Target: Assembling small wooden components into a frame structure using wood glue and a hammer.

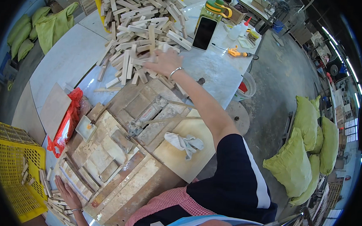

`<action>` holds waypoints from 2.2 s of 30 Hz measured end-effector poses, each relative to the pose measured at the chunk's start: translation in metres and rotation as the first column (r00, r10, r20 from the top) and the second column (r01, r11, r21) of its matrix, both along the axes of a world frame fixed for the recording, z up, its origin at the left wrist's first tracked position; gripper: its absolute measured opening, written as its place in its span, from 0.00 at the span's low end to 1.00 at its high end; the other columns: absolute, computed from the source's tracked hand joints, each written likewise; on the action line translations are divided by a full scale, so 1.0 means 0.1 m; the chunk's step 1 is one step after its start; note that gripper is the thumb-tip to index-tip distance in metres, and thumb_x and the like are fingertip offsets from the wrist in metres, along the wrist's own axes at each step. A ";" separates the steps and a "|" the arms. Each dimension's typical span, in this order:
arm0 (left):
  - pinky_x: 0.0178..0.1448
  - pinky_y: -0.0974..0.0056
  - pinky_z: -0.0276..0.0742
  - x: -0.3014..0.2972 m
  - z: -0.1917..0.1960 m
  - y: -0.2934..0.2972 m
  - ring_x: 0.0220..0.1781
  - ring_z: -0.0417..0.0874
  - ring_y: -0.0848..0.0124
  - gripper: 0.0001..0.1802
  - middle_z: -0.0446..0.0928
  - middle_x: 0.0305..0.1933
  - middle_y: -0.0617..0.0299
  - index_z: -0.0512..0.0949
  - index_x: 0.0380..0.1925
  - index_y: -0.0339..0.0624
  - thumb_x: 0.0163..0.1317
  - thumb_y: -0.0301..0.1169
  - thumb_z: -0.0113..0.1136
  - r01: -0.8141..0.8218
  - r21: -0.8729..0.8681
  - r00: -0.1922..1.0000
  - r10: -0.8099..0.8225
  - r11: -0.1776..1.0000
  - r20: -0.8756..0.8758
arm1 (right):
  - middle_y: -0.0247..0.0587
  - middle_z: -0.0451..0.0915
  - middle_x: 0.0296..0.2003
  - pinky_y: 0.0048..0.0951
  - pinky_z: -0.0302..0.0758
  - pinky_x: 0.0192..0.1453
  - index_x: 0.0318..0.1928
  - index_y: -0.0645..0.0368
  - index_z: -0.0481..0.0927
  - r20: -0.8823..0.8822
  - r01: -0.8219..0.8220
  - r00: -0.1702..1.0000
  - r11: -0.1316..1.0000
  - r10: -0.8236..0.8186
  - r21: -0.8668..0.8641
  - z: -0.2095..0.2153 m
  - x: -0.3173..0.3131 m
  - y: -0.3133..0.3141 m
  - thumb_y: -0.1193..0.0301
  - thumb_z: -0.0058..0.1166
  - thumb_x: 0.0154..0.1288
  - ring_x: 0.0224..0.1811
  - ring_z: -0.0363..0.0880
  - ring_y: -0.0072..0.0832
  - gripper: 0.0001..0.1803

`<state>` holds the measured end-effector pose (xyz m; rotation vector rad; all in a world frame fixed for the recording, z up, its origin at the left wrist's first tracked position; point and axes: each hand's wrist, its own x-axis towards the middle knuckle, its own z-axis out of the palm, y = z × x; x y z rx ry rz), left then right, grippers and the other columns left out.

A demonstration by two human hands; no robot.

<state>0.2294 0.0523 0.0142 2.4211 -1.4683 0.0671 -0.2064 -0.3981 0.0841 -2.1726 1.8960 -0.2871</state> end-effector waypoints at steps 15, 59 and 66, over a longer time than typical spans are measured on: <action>0.76 0.57 0.45 -0.08 0.07 0.00 0.75 0.52 0.57 0.27 0.55 0.73 0.51 0.58 0.67 0.37 0.73 0.38 0.33 -0.002 -0.010 1.000 0.002 1.000 0.003 | 0.51 0.71 0.59 0.42 0.70 0.60 0.67 0.51 0.61 -0.235 -0.194 0.942 0.961 0.239 0.200 -0.59 -0.85 0.03 0.55 0.62 0.47 0.56 0.72 0.52 0.45; 0.76 0.56 0.44 -0.14 0.11 -0.04 0.76 0.51 0.57 0.27 0.54 0.73 0.51 0.57 0.67 0.36 0.74 0.39 0.32 -0.063 0.021 0.997 0.064 0.998 -0.038 | 0.54 0.77 0.51 0.38 0.70 0.57 0.60 0.56 0.71 0.524 0.203 0.852 0.929 -0.011 -0.310 -0.67 -0.85 -1.55 0.48 0.49 0.62 0.55 0.75 0.46 0.32; 0.76 0.55 0.43 -0.21 0.19 -0.05 0.76 0.49 0.56 0.27 0.53 0.73 0.50 0.57 0.68 0.36 0.73 0.38 0.32 -0.081 0.057 0.996 0.082 0.995 -0.021 | 0.50 0.66 0.64 0.56 0.46 0.70 0.68 0.42 0.62 0.248 0.316 0.920 0.949 -0.302 -0.016 -0.74 -0.39 -1.59 0.34 0.35 0.60 0.68 0.58 0.55 0.41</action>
